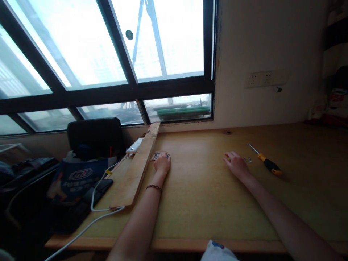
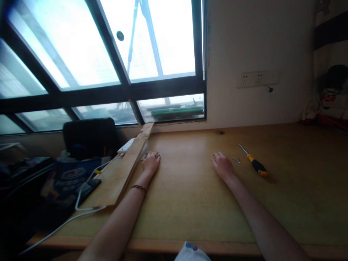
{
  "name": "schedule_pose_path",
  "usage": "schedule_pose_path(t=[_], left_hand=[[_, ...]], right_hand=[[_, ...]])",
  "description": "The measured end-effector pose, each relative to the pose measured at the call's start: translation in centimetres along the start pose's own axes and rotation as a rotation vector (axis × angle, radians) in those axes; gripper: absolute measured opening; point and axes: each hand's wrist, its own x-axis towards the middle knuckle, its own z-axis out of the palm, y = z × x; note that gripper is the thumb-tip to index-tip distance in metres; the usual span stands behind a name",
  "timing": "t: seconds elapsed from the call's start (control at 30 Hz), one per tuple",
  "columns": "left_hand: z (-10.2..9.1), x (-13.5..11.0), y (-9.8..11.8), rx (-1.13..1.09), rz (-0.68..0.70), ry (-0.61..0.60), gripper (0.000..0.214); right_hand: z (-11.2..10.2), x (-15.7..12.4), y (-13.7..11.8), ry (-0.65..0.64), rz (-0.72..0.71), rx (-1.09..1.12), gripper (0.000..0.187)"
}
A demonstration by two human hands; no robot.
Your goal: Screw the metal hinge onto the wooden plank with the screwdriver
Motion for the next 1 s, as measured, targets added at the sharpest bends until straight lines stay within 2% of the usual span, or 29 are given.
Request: schedule_pose_path(t=[0.17,0.37,0.43,0.5,0.57,0.63,0.73,0.83,0.93,1.0], left_hand=[[0.3,0.5,0.0,-0.025,-0.003,-0.063,0.029],[-0.2,-0.1,0.5,-0.025,0.100,-0.060,0.029],[-0.6,-0.4,1.2,-0.094,0.118,-0.092,0.027],[-1.1,-0.9,2.5,-0.263,0.134,-0.117,0.027],[-1.4,-2.1,4.7,-0.496,0.180,-0.127,0.027],[-1.7,-4.1,7.3,-0.721,0.284,-0.154,0.028],[-2.0,-7.9,10.7,-0.869,0.457,-0.202,0.027],[-2.2,-10.4,12.1,-0.856,0.518,-0.159,0.024],[-2.3,-10.9,11.9,-0.813,0.579,-0.130,0.021],[-2.8,-10.8,11.8,-0.832,0.614,-0.112,0.023]], right_hand=[[0.0,-0.1,-0.6,0.004,-0.028,0.082,0.020],[0.1,-0.3,-1.3,-0.004,-0.044,0.226,0.018],[0.2,-0.4,-1.9,-0.005,-0.025,0.322,0.018],[0.2,-0.4,-2.8,-0.026,0.046,0.478,0.020],[0.3,-0.6,-3.9,-0.107,0.145,0.729,0.025],[0.3,-1.0,-5.1,-0.235,0.218,1.040,0.034],[0.3,-1.7,-6.7,-0.347,0.271,1.376,0.040],[0.4,-2.3,-7.6,-0.335,0.350,1.488,0.034],[0.6,-2.1,-7.4,-0.261,0.442,1.508,0.031],[0.4,-1.4,-6.5,-0.194,0.476,1.445,0.031]])
